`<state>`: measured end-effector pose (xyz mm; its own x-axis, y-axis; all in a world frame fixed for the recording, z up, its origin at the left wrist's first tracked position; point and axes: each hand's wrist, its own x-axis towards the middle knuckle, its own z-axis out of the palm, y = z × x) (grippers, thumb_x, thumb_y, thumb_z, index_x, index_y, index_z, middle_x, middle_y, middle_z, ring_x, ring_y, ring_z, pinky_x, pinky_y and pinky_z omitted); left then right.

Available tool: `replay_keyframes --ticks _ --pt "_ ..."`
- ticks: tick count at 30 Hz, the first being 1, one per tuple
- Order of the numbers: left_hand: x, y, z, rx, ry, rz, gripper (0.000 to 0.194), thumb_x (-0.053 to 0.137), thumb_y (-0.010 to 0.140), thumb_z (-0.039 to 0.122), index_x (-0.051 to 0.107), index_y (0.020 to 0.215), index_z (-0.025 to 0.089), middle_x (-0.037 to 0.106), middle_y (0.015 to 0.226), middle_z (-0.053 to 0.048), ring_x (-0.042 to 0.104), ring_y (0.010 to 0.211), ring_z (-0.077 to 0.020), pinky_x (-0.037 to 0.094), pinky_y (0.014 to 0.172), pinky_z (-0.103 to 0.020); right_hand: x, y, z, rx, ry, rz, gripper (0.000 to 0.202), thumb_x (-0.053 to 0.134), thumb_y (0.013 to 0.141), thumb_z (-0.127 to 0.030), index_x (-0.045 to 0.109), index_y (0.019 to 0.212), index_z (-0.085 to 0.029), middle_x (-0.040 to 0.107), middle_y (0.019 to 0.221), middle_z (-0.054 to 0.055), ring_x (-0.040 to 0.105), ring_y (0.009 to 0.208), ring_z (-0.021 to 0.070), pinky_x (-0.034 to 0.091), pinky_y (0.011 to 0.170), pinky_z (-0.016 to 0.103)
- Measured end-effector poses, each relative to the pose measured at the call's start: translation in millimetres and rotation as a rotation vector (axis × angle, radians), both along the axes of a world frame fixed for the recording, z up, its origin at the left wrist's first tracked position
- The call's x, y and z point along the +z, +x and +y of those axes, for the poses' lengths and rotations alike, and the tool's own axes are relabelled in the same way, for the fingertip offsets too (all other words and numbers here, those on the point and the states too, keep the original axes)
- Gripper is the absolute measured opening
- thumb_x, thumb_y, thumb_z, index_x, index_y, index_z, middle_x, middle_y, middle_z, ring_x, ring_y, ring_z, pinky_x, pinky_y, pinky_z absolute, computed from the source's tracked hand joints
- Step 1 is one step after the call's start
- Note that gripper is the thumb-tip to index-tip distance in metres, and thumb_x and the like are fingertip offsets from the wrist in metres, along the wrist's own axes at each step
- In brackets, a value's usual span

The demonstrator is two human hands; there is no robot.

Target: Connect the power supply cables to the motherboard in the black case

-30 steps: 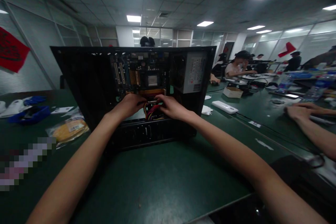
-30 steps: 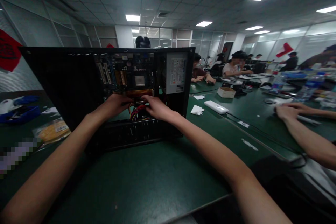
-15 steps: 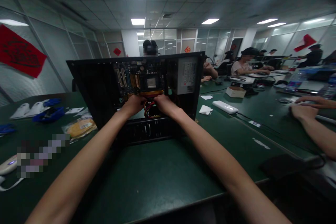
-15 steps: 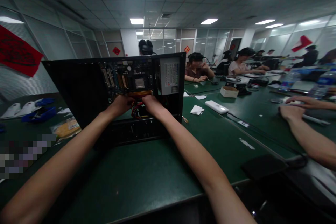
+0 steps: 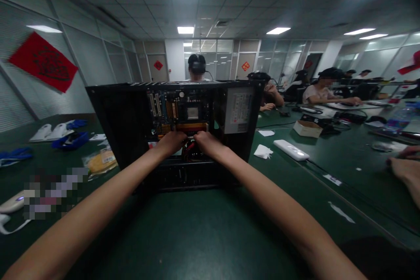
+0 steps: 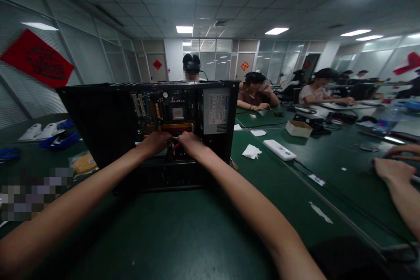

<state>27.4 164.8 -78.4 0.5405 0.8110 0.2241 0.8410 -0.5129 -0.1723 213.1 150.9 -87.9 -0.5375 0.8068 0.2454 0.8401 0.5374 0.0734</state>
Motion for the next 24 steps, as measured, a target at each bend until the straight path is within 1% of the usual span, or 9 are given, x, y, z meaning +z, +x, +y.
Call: replay_keyframes --ticks 4,7,10,15,19,24 --pt "-1.2 1 -3 0.044 -0.017 -0.006 0.026 0.053 0.094 0.013 0.072 0.11 0.016 0.075 0.112 -0.014 0.071 0.106 -0.0269 0.054 0.089 -0.034 0.5 -3 -7 -0.021 -0.02 0.046 0.029 0.043 0.096 -0.006 0.066 0.113 -0.012 0.067 0.113 0.016 0.069 0.101 0.0242 0.05 0.081 0.028" --pt "-1.1 2 -5 0.072 -0.035 -0.021 0.024 0.054 0.095 0.016 0.072 0.111 0.017 0.074 0.113 -0.014 0.071 0.106 -0.0274 0.054 0.089 -0.034 0.8 -2 -12 -0.052 -0.035 0.067 0.028 0.044 0.095 -0.005 0.065 0.113 -0.012 0.066 0.113 0.015 0.068 0.101 0.0238 0.049 0.082 0.028" --pt "-0.2 4 -5 0.084 -0.059 -0.013 0.024 0.051 0.096 0.018 0.071 0.109 0.015 0.075 0.109 -0.015 0.072 0.104 -0.0285 0.054 0.087 -0.035 1.6 -1 -12 -0.068 -0.051 0.086 0.026 0.047 0.094 -0.006 0.065 0.111 -0.012 0.066 0.113 0.015 0.067 0.101 0.0234 0.048 0.082 0.028" --pt "-0.5 5 -1 0.086 -0.091 -0.008 0.027 0.046 0.097 0.015 0.07 0.107 0.014 0.074 0.111 -0.016 0.071 0.106 -0.0298 0.054 0.088 -0.036 0.9 -6 -5 -0.064 -0.027 0.102 0.025 0.047 0.093 -0.006 0.065 0.109 -0.012 0.065 0.113 0.015 0.066 0.101 0.0233 0.047 0.082 0.029" --pt "-1.2 4 3 0.057 -0.09 0.013 0.028 0.045 0.097 0.015 0.071 0.106 0.012 0.074 0.107 -0.018 0.072 0.104 -0.0312 0.055 0.087 -0.038 -4.0 -9 6 -0.07 0.001 0.126 0.025 0.048 0.091 -0.005 0.066 0.108 -0.01 0.065 0.113 0.015 0.064 0.1 0.0226 0.047 0.082 0.029" --pt "2.6 8 5 0.026 -0.104 0.016 0.036 0.038 0.098 0.011 0.07 0.114 0.009 0.072 0.107 -0.023 0.071 0.107 -0.0347 0.056 0.087 -0.043 -10.7 -8 11 -0.073 0.05 0.149 0.019 0.052 0.089 -0.006 0.068 0.1 -0.009 0.066 0.11 0.015 0.064 0.097 0.0216 0.046 0.08 0.027"
